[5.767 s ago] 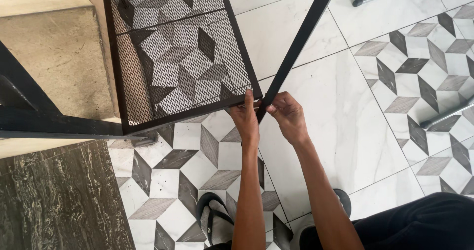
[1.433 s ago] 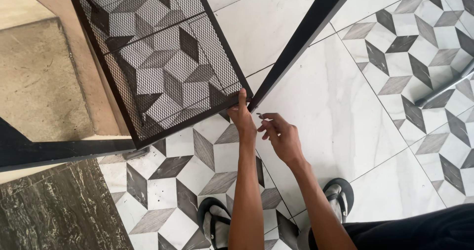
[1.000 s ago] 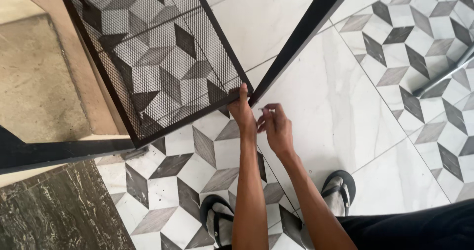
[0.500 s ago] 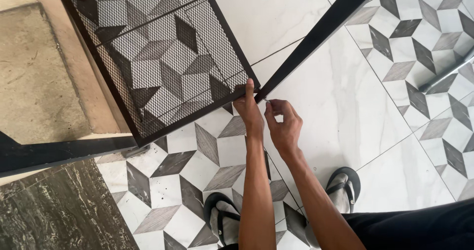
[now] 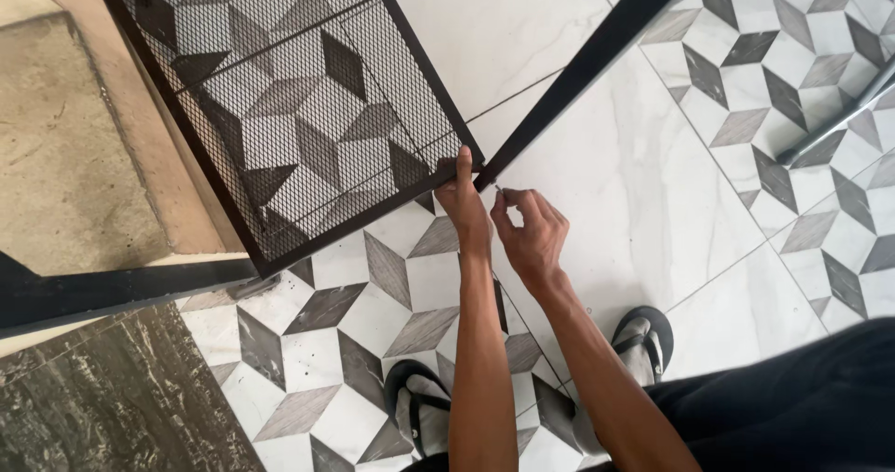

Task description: The person kneels on a tiled floor and assembles a black metal mesh shelf by inserting and tightening bolts at the leg-to-shelf joints. The person uses a small wrench to secure the bolts and continues tightening them until the connection is firm.

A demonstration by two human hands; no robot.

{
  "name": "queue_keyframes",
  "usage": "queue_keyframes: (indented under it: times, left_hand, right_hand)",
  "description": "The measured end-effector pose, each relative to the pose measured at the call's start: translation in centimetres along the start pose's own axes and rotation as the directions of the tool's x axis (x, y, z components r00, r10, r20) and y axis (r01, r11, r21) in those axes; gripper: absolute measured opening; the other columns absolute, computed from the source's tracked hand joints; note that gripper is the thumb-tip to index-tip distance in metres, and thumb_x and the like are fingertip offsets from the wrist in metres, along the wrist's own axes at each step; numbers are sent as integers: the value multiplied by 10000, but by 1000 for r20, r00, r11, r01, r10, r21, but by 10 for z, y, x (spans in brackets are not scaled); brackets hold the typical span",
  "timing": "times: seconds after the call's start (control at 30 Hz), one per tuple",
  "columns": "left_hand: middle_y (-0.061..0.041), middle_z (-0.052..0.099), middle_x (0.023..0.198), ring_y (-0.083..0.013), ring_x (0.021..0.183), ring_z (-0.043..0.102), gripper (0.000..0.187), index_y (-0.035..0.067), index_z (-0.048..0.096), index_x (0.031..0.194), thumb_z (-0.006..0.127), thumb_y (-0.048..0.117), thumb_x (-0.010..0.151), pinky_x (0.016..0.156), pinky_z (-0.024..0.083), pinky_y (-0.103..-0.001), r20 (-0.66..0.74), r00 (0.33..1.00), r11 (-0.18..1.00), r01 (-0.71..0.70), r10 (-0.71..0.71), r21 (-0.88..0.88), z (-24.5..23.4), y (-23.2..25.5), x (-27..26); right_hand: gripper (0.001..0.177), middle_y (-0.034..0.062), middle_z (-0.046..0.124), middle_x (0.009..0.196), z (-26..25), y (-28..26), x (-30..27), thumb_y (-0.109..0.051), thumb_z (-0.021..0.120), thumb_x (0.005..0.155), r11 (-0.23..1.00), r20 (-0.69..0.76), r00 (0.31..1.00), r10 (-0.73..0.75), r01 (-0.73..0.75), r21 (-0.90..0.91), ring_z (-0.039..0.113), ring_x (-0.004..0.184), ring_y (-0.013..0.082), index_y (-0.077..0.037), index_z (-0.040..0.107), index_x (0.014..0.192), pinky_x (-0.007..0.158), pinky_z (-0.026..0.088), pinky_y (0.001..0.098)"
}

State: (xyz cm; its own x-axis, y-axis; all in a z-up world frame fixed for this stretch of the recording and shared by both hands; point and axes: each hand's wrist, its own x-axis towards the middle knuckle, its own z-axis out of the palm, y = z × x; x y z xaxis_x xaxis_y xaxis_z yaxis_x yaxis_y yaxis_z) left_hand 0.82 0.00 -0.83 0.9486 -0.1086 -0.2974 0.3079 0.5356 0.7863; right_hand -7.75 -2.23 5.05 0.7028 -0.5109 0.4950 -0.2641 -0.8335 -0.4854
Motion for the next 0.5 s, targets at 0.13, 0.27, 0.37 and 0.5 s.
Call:
queue_keyframes:
  times: [0.13, 0.27, 0.37, 0.5]
  left_hand:
    - [47, 501, 734, -90, 704, 448, 321, 106, 535, 743, 669, 255, 994, 688, 383, -287, -12, 999, 999, 50, -50, -6, 0, 0, -4]
    - [44, 470, 737, -94, 709, 435, 367, 108, 506, 738, 669, 277, 1020, 692, 382, -287, 8, 1000, 999, 13, -13, 51, 3, 8, 0]
    - [29, 499, 731, -101, 697, 451, 370, 94, 534, 726, 660, 287, 1016, 671, 393, -294, -8, 999, 996, 41, -41, 74, 3, 7, -2]
    - [27, 518, 736, -107, 707, 499, 306, 104, 549, 750, 677, 261, 979, 683, 445, -299, -21, 998, 998, 59, -59, 13, 4, 5, 1]
  right_hand:
    - [146, 48, 737, 843, 0, 3, -3, -41, 797, 899, 999, -38, 999, 16, -15, 33, 707, 688, 164, -41, 651, 895, 591, 566, 296]
    - [154, 45, 726, 810, 5, 1, 4, -43, 794, 879, 1000, -39, 999, -7, 8, 27, 697, 667, 171, -40, 641, 864, 554, 531, 312]
    - [134, 48, 703, 773, 2, 2, 3, -33, 792, 882, 998, -40, 998, -55, 55, -15, 674, 632, 180, -36, 658, 876, 524, 510, 324]
    - [120, 42, 675, 746, -1, 9, 7, -23, 785, 910, 979, 13, 980, -197, 197, -53, 653, 622, 180, -30, 666, 902, 523, 505, 333]
